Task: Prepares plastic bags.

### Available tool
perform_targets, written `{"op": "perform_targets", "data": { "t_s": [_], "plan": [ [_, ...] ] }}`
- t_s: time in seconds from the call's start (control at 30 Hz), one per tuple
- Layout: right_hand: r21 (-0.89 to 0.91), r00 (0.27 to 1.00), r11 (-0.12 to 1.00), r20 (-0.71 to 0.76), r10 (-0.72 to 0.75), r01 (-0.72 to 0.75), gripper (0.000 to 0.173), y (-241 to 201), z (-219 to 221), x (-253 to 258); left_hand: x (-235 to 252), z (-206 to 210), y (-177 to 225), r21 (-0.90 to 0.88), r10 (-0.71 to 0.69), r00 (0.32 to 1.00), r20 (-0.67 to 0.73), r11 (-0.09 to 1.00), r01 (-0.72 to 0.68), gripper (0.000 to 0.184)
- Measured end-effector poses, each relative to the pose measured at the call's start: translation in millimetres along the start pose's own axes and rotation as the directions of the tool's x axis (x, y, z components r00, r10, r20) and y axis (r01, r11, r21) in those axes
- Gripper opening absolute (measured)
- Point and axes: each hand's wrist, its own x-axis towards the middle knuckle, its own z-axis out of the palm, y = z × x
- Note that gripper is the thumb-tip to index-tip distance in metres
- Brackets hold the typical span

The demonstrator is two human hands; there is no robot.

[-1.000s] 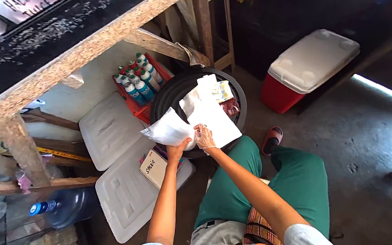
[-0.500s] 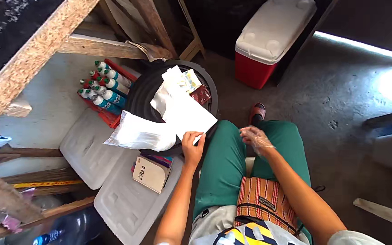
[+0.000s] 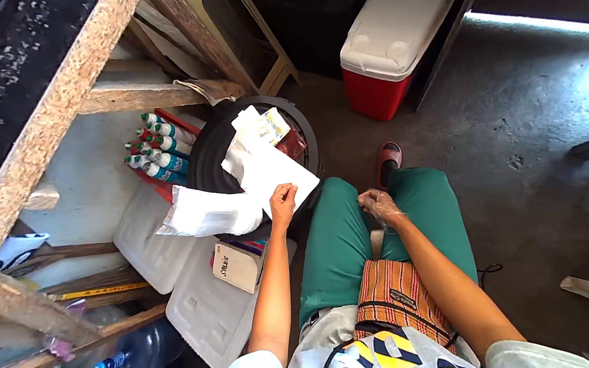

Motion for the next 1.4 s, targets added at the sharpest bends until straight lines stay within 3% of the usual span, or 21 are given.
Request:
{"op": "perform_targets", "data": {
  "t_s": [0.1, 0.27, 0.47, 0.57, 0.67, 0.9, 1.13, 1.2, 1.3, 1.37, 1.4],
  "plan": [
    [-0.023, 1.0, 1.0, 0.004, 0.004, -0.004, 0.026, 0.9, 2.3, 1.1, 0.2, -2.0, 0.6, -0.035, -0.043, 0.999, -0.025, 0.998, 0.043, 0.026],
    [0.001, 1.0, 1.0, -0.017, 0.001, -0.001, 0.025, 3.3, -1.4, -0.7, 4.8, -1.4, 2.3, -0.257, -0.157, 0.981, -0.117, 0.959, 0.123, 0.01],
    [-0.051, 1.0, 0.999, -0.005, 0.006, -0.006, 0.026, 1.3, 0.4, 0.7, 8.2, -6.4, 1.5, -0.438, -0.266, 0.951, -0.159, 0.882, 0.173, 0.011],
    [-0.075, 1.0, 0.997, -0.002, -0.003, 0.002, 0.026, 1.8, 0.2, 0.9, 10.9, -6.7, -2.0, -0.461, -0.297, 0.942, -0.157, 0.866, 0.196, 0.025],
    [-0.08, 1.0, 0.997, -0.007, 0.0, -0.001, 0.026, 2.3, -0.2, 0.3, 8.1, -10.5, -4.6, -0.465, -0.28, 0.955, -0.097, 0.861, 0.205, 0.016],
    [-0.104, 1.0, 0.994, -0.009, 0.007, -0.008, 0.029, 3.7, 0.7, 1.8, 8.3, -11.4, -4.4, -0.49, -0.276, 0.955, -0.107, 0.85, 0.191, 0.006],
    [-0.117, 1.0, 0.993, -0.007, 0.017, -0.018, 0.03, 4.5, -1.2, 4.3, 15.5, -6.8, -4.7, -0.494, -0.433, 0.86, -0.27, 0.829, 0.262, 0.017],
    [-0.096, 0.999, 0.995, -0.052, -0.016, 0.011, 0.03, 4.6, 1.1, 2.5, 13.2, -11.5, 3.5, -0.499, -0.459, 0.851, -0.254, 0.816, 0.291, 0.031],
    [-0.015, 0.957, 0.99, -0.254, -0.141, 0.142, 0.03, -3.4, 0.4, -6.0, 15.2, -23.4, 22.3, -0.404, -0.334, 0.881, -0.335, 0.896, 0.186, 0.033],
    [0.036, 0.912, 0.966, -0.341, -0.229, 0.256, 0.03, -19.9, -0.8, -18.1, 10.4, -40.1, 41.6, -0.223, -0.133, 0.917, -0.375, 0.974, 0.05, 0.033],
    [0.048, 0.913, 0.955, -0.309, -0.265, 0.294, 0.032, -35.0, 0.1, -26.9, 4.9, -50.3, 55.2, -0.109, -0.011, 0.934, -0.358, 0.994, -0.03, 0.033]
  ]
}}
